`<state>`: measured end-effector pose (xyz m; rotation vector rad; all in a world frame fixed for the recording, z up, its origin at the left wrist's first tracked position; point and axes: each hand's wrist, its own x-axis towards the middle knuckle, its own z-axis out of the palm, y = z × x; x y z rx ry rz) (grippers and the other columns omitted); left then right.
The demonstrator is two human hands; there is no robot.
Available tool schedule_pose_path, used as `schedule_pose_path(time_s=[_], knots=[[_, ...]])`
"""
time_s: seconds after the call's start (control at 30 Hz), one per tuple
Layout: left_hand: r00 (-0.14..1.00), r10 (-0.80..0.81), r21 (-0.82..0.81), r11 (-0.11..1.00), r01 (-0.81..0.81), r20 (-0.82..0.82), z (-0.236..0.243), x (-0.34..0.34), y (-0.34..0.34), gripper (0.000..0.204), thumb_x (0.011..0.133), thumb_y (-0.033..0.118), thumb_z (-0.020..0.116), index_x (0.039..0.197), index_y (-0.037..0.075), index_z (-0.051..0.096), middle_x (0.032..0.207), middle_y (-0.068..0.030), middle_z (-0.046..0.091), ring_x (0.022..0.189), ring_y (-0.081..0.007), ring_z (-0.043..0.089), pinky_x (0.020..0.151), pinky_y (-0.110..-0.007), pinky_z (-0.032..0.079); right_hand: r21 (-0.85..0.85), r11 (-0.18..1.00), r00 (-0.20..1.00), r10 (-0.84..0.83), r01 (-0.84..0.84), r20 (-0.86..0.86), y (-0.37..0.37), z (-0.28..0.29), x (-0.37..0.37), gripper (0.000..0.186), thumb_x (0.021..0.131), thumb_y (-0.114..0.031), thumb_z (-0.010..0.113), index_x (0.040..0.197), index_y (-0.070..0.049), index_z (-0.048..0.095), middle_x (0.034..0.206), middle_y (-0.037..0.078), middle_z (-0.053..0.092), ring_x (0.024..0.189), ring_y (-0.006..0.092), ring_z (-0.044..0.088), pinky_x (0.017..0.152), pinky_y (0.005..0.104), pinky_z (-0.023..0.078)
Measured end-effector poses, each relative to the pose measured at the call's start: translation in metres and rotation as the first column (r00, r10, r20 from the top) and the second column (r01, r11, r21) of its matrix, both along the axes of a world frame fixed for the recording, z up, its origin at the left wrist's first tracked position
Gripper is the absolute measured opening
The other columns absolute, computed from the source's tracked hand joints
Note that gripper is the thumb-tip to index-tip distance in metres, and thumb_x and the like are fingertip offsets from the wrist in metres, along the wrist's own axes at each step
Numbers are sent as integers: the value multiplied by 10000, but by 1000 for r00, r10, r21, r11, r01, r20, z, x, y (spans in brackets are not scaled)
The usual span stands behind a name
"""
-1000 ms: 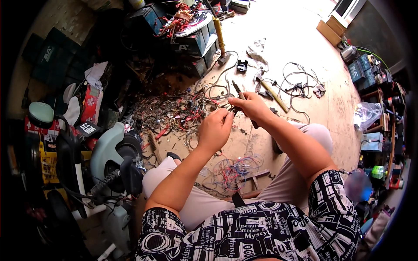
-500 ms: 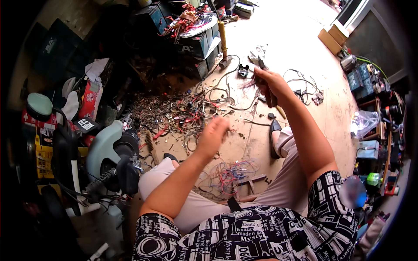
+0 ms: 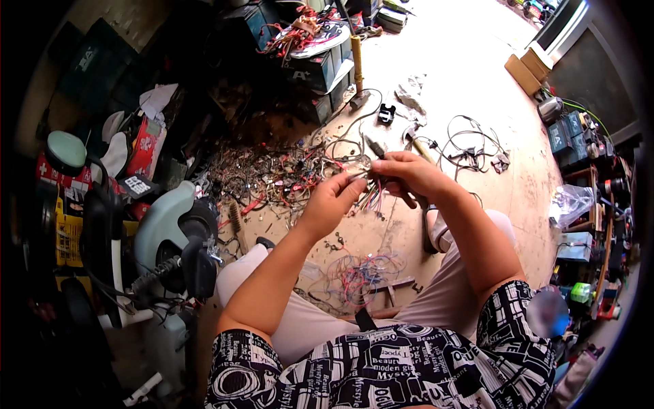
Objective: The person is sitting on the floor using a wire stripper and pliers to remove insulation and prepare multiple wires on a motorcycle wire harness.
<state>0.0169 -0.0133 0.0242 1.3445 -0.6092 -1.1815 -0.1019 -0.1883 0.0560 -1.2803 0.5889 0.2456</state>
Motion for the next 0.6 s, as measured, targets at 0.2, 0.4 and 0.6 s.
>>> schedule_pose_path(time_s=[0.2,0.4,0.6], knots=[[976,-28,67,998,13,217,2,-7,-6,182,934,166,540,1000,12,611,796,40,584,716,-33,485,663,-202,416,-167,986,998,-2,14,69,4,-10,3,350,853,-390,650,772,-54,589,610,-8,496,464,64,398,390,223,274],[983,52,-32,998,-47,177,-6,-12,-7,190,941,190,531,790,81,569,568,74,426,480,-18,341,443,-198,256,-70,989,991,-128,131,48,-2,-6,0,346,874,-363,634,698,-77,552,611,-12,500,528,84,419,470,243,332],[992,118,36,992,-119,40,-8,-18,-6,211,948,189,509,759,100,532,549,68,408,450,-27,316,424,-193,244,-41,981,982,-191,191,3,-3,-27,6,321,865,-350,646,691,-96,552,609,-18,492,525,89,415,475,250,335]])
